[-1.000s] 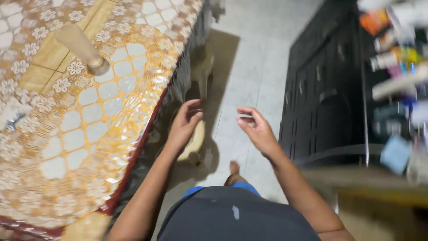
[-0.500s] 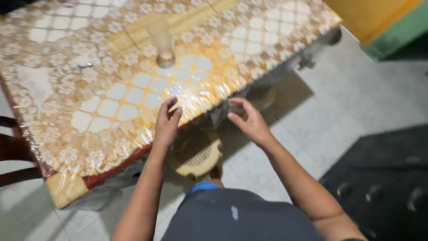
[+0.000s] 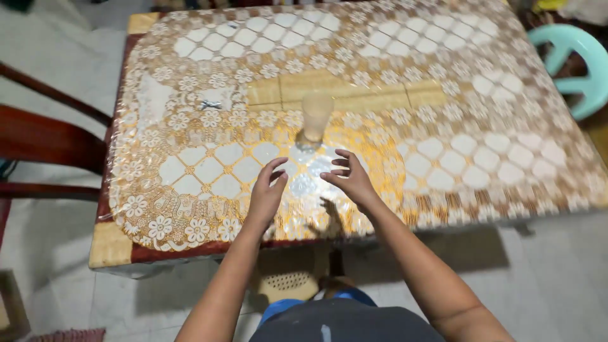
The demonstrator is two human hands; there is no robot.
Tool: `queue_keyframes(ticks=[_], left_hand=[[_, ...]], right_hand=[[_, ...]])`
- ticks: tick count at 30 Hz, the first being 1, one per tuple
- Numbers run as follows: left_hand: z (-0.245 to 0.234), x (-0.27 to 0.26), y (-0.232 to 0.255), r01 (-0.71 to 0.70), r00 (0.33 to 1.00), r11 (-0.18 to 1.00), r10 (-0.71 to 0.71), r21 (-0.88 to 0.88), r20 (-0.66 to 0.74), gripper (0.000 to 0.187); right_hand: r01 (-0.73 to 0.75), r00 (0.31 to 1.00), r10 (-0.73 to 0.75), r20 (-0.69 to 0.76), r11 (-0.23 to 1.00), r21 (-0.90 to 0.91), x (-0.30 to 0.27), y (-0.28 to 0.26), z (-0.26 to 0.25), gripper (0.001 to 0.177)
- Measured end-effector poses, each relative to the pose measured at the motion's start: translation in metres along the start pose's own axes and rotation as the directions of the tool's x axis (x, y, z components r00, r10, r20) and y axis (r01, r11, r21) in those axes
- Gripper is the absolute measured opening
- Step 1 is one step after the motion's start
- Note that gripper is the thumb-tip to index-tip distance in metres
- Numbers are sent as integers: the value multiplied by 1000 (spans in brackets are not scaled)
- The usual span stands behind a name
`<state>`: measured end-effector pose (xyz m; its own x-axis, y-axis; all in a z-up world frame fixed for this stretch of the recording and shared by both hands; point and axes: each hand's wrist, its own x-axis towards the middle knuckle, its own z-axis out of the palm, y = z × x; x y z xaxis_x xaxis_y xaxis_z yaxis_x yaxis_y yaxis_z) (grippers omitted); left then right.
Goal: Clearing a plate, glasses, and a water bottle from a dining table and putting them in the kitchen sink area, then throwing trash into a bag.
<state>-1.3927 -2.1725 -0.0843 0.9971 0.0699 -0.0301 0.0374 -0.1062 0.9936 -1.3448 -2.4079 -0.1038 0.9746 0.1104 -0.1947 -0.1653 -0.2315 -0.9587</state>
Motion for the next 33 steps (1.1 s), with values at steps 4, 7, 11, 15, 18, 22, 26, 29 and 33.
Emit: queue_keyframes(ticks=[4, 7, 11, 15, 18, 22, 26, 29, 33], left_hand=[[0, 20, -14, 60, 985, 997, -67, -50, -158, 40], [1, 33, -23, 197, 940, 980, -192, -13, -281, 39], [9, 44, -32, 285, 879, 950, -314, -131, -360, 41], [13, 52, -44, 319, 851, 934, -358, -163, -384, 42], [14, 62, -49, 328, 835, 924, -381, -197, -398, 41], [10, 66, -50, 340, 824, 920, -391, -195, -410, 40], [-4, 45, -58, 214, 861, 953, -288, -216, -420, 39], [-26, 15, -73, 105, 874, 967, -202, -233, -442, 35], [-64, -59, -91, -38, 856, 967, -98, -251, -507, 31]], right_hand=[[-37, 999, 38, 25, 998, -60, 99, 22, 4, 107], [-34, 998, 25, -53, 982, -185, 167, 51, 11, 119], [143, 982, -164, -90, 969, -201, 221, 82, 27, 120], [257, 952, -286, -110, 940, -226, 239, 98, 38, 103], [193, 976, -209, -60, 959, -207, 225, 68, 38, 96], [248, 968, -249, 25, 943, -220, 207, 59, 47, 94], [355, 927, -339, 163, 932, -79, 166, 50, 58, 93], [392, 883, -379, 278, 920, 7, 122, 34, 78, 94], [403, 798, -396, 454, 911, 88, 48, 14, 121, 96]])
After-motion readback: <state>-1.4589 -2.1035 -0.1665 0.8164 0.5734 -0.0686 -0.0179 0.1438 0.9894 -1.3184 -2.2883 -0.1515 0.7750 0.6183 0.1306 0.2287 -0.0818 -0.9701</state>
